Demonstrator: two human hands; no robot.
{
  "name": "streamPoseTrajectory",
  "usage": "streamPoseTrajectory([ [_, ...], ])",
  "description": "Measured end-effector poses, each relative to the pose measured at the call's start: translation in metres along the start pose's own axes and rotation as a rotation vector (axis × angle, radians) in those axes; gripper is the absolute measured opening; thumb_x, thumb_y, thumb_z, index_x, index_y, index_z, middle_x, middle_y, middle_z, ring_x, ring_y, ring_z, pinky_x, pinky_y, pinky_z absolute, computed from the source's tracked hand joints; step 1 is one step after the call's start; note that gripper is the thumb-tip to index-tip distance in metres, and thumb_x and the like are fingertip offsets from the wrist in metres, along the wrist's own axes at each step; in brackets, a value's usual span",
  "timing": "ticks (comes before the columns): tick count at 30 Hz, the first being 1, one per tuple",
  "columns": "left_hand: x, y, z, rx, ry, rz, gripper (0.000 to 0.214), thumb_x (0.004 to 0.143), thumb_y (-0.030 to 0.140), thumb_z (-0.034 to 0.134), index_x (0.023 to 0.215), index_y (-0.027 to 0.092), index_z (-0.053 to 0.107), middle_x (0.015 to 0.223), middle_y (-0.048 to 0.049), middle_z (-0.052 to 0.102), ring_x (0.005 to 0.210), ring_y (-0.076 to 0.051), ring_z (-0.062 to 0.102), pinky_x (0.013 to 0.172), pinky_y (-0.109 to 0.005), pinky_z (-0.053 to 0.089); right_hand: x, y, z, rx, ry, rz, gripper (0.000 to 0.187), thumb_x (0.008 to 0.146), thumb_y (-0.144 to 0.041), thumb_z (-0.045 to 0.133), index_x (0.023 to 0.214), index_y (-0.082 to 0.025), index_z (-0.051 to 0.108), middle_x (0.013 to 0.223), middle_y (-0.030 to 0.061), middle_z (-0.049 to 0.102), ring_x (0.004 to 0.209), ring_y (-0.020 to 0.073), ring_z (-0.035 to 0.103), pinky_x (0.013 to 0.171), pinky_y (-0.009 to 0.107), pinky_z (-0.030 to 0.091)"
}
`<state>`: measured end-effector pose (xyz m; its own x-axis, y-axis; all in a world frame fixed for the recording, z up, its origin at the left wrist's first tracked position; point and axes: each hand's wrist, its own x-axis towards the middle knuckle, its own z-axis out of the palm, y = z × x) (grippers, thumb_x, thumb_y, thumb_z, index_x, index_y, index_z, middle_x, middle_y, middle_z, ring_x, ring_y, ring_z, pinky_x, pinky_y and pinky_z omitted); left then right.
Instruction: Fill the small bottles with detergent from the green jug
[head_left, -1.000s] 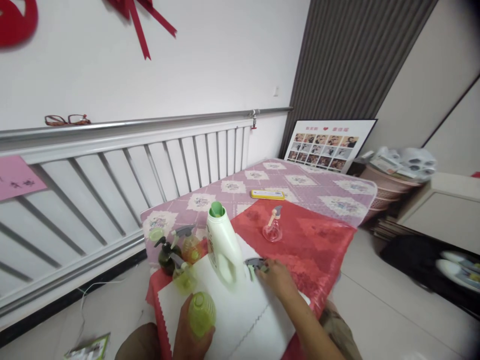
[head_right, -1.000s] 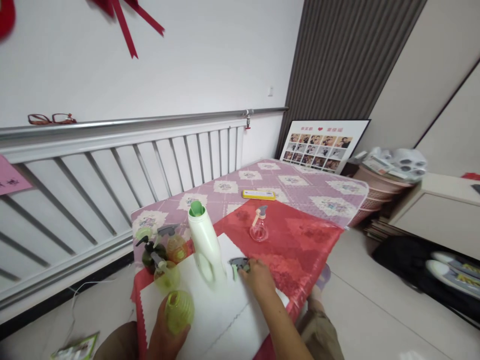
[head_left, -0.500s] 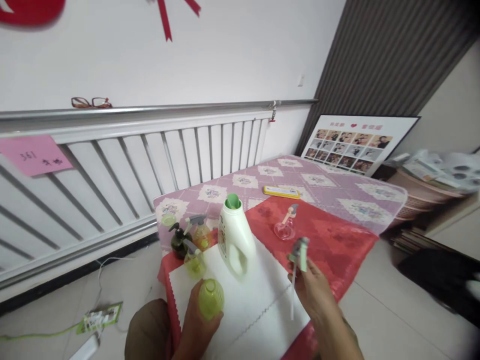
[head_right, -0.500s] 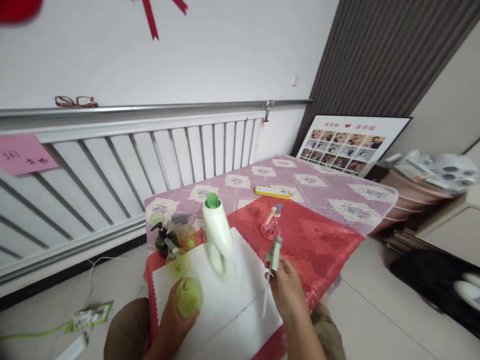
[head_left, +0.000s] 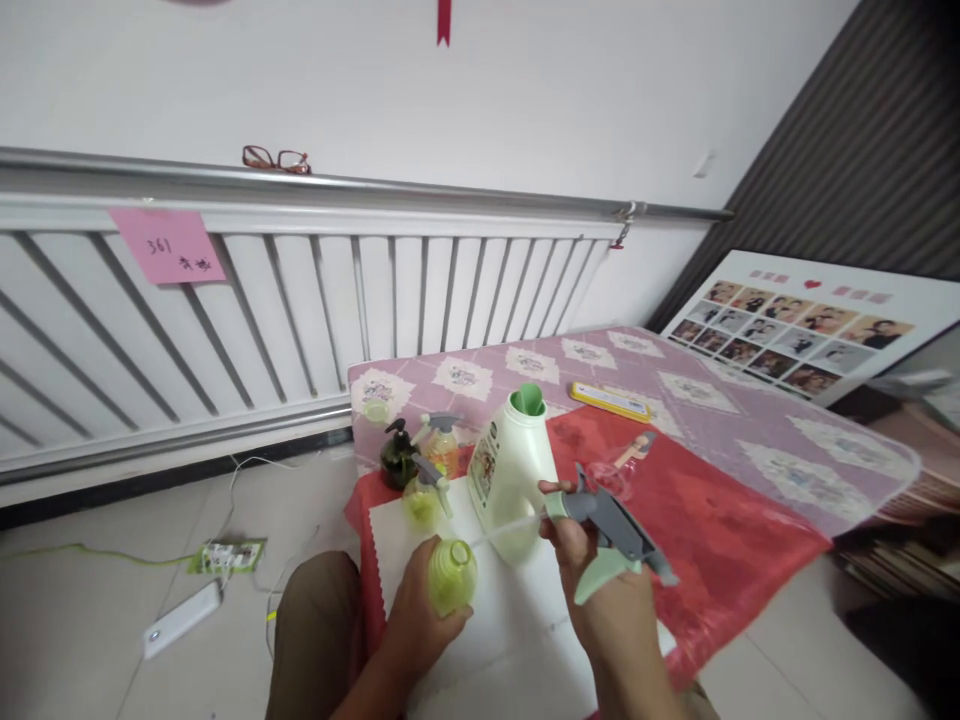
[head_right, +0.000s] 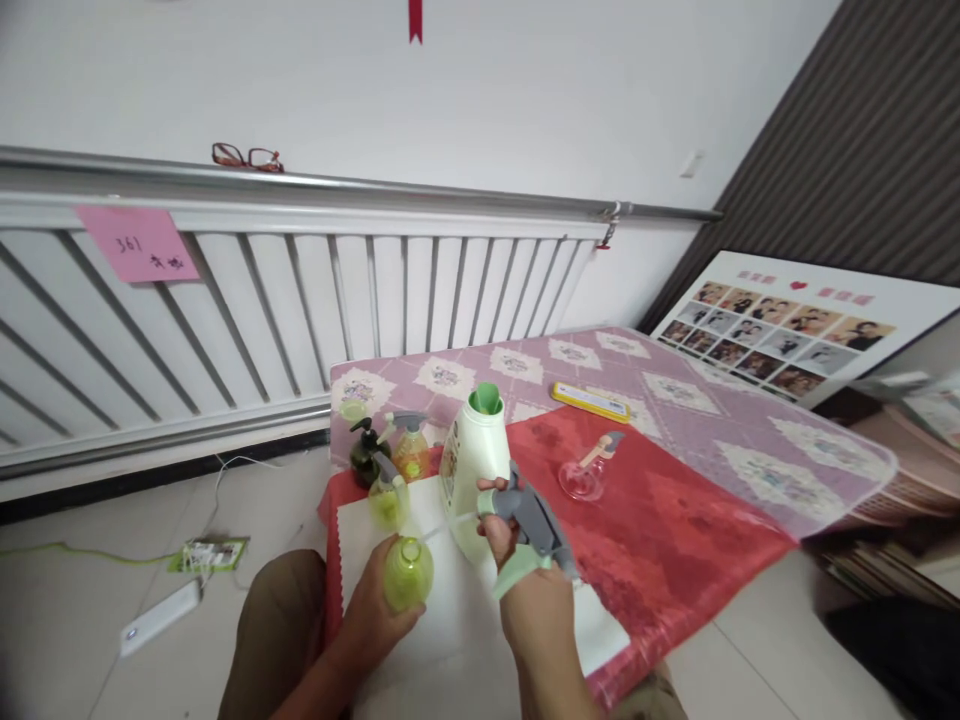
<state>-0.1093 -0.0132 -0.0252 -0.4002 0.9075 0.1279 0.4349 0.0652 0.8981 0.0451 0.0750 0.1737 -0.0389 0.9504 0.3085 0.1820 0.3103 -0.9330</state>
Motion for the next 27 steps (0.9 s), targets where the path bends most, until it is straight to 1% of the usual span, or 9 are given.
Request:
streamPoseTrajectory([
  [2, 0.000, 0.002, 0.001, 0.000, 0.017, -0.004, 0.084, 0.062, 0.024, 0.069, 0.137, 0.020, 0.031, 0.142, -0.0115, 0.043, 0.133, -0.031, 0.039, 0.114, -0.047, 0.029, -0.003, -0.004, 0.007, -0.040, -0.058, 0.009, 0.031, 0.075, -0.043, 0.064, 0.100, -0.025, 0.067, 0.088, 0.0050, 0.072, 0.072, 0.0205, 0.063, 0.074, 0.036, 0.053],
  [5, -0.001, 0.005, 0.001, -0.003, 0.016, -0.009, 0.085, 0.061, 0.024, 0.069, 0.137, 0.017, 0.032, 0.142, -0.0136, 0.043, 0.133, -0.032, 0.039, 0.114, -0.046, 0.028, -0.007, -0.006, 0.016, -0.027, -0.156, 0.033, 0.036, 0.075, -0.038, 0.066, 0.109, -0.025, 0.065, 0.095, 0.0047, 0.072, 0.077, 0.0199, 0.065, 0.077, 0.034, 0.053],
  [9, 0.000, 0.008, -0.001, -0.022, 0.004, -0.013, 0.085, 0.060, 0.023, 0.069, 0.136, 0.016, 0.032, 0.141, -0.0136, 0.043, 0.133, -0.030, 0.038, 0.114, -0.044, 0.029, -0.011, 0.000, 0.027, -0.001, -0.276, 0.052, 0.039, 0.073, -0.033, 0.069, 0.111, -0.025, 0.065, 0.097, 0.0050, 0.071, 0.085, 0.0214, 0.066, 0.079, 0.034, 0.053],
  [14, 0.002, 0.014, -0.005, -0.038, -0.027, -0.027, 0.086, 0.059, 0.023, 0.070, 0.136, 0.014, 0.031, 0.140, -0.0146, 0.043, 0.132, -0.030, 0.038, 0.114, -0.044, 0.028, -0.017, 0.020, 0.041, -0.010, -0.440, 0.096, 0.038, 0.073, -0.033, 0.069, 0.110, -0.024, 0.065, 0.094, 0.0029, 0.071, 0.075, 0.0184, 0.064, 0.077, 0.032, 0.055],
  [17, 0.003, 0.017, -0.006, -0.036, -0.038, -0.024, 0.086, 0.059, 0.022, 0.070, 0.135, 0.015, 0.032, 0.140, -0.0148, 0.043, 0.131, -0.030, 0.039, 0.113, -0.044, 0.029, -0.021, 0.035, 0.047, -0.001, -0.498, 0.112, 0.037, 0.074, -0.034, 0.069, 0.110, -0.024, 0.066, 0.095, 0.0030, 0.071, 0.074, 0.0183, 0.064, 0.079, 0.032, 0.054],
  [20, 0.003, 0.017, -0.006, -0.039, -0.042, -0.023, 0.086, 0.059, 0.023, 0.071, 0.135, 0.015, 0.032, 0.139, -0.0145, 0.044, 0.130, -0.030, 0.040, 0.111, -0.045, 0.032, -0.026, 0.046, 0.049, 0.015, -0.544, 0.121, 0.037, 0.075, -0.034, 0.068, 0.110, -0.024, 0.066, 0.097, 0.0038, 0.072, 0.079, 0.0201, 0.066, 0.077, 0.031, 0.054],
  [24, 0.002, 0.015, -0.006, -0.051, -0.039, -0.021, 0.088, 0.057, 0.022, 0.072, 0.136, 0.019, 0.033, 0.139, -0.0130, 0.045, 0.130, -0.031, 0.041, 0.111, -0.045, 0.032, -0.029, 0.051, 0.047, 0.004, -0.583, 0.101, 0.036, 0.075, -0.034, 0.068, 0.110, -0.024, 0.066, 0.099, 0.0049, 0.072, 0.085, 0.0217, 0.066, 0.079, 0.032, 0.054],
  [27, 0.002, 0.015, -0.006, -0.056, -0.044, -0.039, 0.088, 0.057, 0.022, 0.072, 0.136, 0.020, 0.033, 0.139, -0.0130, 0.044, 0.130, -0.031, 0.041, 0.111, -0.047, 0.032, -0.029, 0.052, 0.045, -0.004, -0.616, 0.103, 0.038, 0.076, -0.031, 0.068, 0.113, -0.025, 0.065, 0.100, 0.0050, 0.072, 0.081, 0.0202, 0.066, 0.078, 0.031, 0.054],
])
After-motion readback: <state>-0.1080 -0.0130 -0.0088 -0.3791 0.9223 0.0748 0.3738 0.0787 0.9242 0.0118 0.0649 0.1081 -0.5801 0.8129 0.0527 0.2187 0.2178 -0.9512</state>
